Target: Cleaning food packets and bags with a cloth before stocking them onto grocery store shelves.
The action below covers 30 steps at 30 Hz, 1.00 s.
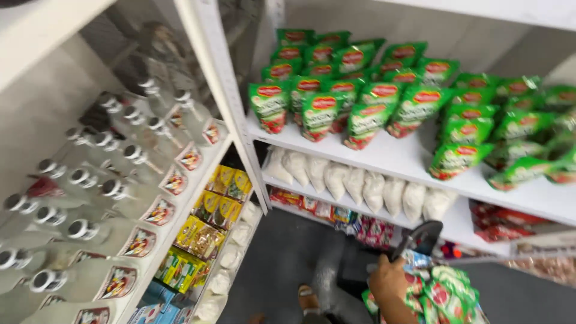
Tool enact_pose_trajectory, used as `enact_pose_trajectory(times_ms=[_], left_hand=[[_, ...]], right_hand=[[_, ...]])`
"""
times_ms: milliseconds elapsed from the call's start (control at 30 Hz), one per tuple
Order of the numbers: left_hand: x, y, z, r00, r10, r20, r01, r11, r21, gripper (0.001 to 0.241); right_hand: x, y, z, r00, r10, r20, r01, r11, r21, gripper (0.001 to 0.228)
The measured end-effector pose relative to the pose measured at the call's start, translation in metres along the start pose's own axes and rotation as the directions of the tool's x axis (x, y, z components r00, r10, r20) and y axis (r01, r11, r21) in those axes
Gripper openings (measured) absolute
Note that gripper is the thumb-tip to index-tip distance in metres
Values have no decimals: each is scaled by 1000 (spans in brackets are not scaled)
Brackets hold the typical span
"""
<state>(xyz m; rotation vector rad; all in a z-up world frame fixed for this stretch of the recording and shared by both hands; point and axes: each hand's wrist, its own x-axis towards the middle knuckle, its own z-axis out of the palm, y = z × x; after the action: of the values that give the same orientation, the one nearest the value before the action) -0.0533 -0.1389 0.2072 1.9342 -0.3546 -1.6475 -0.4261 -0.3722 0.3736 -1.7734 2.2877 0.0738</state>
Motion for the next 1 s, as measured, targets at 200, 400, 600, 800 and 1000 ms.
enact_pose_trajectory(times_ms=[200, 400, 600, 800, 1000], left_hand=[[22, -8, 4, 823, 551, 140, -499, 583, 642, 53], [-48, 21, -44, 961, 264, 86, -233, 597, 767, 43], [-51, 65, -43, 974, 157, 161, -222, 559, 799, 45], [-67, 101, 18, 906, 292, 307, -422, 557, 715, 42], [-100, 160, 135, 744, 560, 365, -667, 584, 463, 41]], right_hand=[[-11, -1, -4, 994, -38, -101, 46, 996, 77, 32], [-31, -8, 22, 965, 34, -261, 6, 989, 151, 31], [-26, -18, 6, 949, 81, -306, -39, 989, 141, 25], [-24, -24, 1, 964, 90, -250, -61, 991, 121, 18], [-30, -26, -5, 981, 82, -176, -55, 987, 153, 31]])
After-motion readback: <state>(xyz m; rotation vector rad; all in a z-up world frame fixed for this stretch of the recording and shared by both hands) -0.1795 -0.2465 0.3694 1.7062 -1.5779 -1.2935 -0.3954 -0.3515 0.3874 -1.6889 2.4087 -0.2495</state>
